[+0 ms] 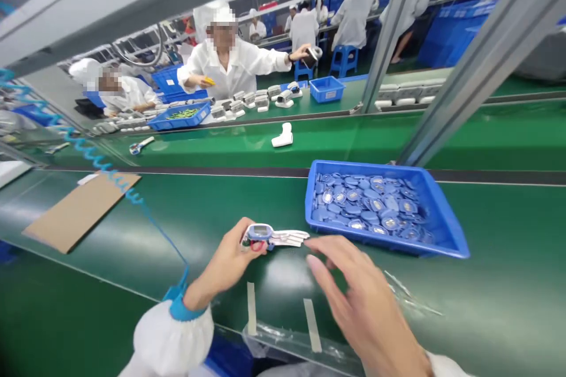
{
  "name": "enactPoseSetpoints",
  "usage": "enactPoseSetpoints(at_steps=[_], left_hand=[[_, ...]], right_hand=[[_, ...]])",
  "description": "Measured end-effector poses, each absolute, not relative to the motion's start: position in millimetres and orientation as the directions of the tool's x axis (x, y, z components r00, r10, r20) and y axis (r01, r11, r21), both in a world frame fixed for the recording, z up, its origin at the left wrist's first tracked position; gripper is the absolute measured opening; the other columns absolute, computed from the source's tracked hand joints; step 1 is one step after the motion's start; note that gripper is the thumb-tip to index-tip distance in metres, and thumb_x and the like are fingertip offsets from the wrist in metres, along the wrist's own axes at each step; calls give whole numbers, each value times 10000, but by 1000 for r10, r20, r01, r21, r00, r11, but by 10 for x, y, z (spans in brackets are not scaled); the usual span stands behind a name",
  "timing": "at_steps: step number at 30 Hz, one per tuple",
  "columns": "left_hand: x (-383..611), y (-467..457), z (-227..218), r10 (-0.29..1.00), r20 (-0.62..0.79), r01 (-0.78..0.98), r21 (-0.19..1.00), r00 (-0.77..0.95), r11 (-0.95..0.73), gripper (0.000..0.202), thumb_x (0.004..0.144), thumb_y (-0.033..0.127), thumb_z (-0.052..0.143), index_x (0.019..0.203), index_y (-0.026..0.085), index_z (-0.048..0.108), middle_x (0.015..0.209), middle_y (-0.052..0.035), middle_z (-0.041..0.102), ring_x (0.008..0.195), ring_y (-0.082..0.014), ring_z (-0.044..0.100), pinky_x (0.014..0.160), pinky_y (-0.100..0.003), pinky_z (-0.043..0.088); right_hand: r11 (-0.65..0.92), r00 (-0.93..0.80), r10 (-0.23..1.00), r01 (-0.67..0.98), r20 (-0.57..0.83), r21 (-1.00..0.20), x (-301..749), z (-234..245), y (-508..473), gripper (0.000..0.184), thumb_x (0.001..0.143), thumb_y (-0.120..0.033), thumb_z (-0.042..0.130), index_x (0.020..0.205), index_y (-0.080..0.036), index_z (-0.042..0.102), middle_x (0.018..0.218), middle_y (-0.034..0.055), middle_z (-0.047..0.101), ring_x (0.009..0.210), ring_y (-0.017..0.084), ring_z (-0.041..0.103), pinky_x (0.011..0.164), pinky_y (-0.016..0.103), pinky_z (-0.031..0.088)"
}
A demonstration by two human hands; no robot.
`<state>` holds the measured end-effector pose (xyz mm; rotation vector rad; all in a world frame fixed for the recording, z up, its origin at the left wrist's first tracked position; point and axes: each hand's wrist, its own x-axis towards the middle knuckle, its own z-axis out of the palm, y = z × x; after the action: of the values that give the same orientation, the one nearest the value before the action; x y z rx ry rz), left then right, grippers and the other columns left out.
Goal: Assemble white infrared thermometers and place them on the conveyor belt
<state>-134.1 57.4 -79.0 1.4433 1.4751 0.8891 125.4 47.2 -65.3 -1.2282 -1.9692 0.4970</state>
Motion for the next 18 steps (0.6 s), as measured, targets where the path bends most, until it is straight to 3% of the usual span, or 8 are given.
enactPoseSetpoints(at_steps=[4,7,10,12,14,16,18], left_hand=[[-1001,274,-588,992,-41,333,943,116,0,117,921,268,628,925,198,534,794,30,575,736,-137,472,676,-248,354],[-839,133,-507,983,-2,362,930,181,-65,34,930,192,573,952,205,551,824,22,598,748,-145,491,696,-258,366],[-735,98,-476,977,118,562,803,179,-199,228,890,67,454,1013,209,585,941,-26,649,846,-191,548,787,-309,386],[-723,143,-470,979,196,709,682,58,-178,293,861,45,406,1003,202,609,963,-63,667,865,-227,567,799,-350,386],[-774,207,-469,973,213,729,679,-86,-85,236,893,114,430,995,196,626,934,-73,686,829,-239,589,764,-355,402],[-874,237,-472,975,163,627,779,-153,-31,174,929,260,518,1029,191,642,921,-66,708,819,-238,625,741,-340,442],[-990,213,-495,978,112,501,865,-174,-10,277,890,402,642,1059,184,666,924,-60,727,841,-244,667,753,-333,489]], right_hand=[[467,-341,880,498,330,-731,965,-465,496,155,1024,-405,559,1040,-307,677,1006,-22,702,846,138,651,746,285,517],[517,-381,855,570,352,-639,969,-360,348,243,1051,-360,499,890,-264,653,867,-12,664,781,155,603,698,317,435],[536,-332,836,661,436,-525,1085,-224,131,317,1074,-309,401,829,-231,586,771,-6,600,689,160,532,655,330,346],[515,-295,840,695,455,-502,1215,-171,41,326,1074,-322,389,802,-226,541,742,-8,570,667,158,510,650,327,326],[436,-223,878,741,424,-512,1377,-236,33,311,1066,-356,411,812,-230,537,756,-5,580,683,160,524,661,324,333],[300,-123,929,801,348,-518,1545,-450,79,266,1042,-346,448,830,-231,560,790,13,611,717,177,552,673,329,342],[177,-47,964,849,262,-498,1705,-748,120,196,982,-264,493,809,-221,573,785,36,627,721,197,572,665,333,351]])
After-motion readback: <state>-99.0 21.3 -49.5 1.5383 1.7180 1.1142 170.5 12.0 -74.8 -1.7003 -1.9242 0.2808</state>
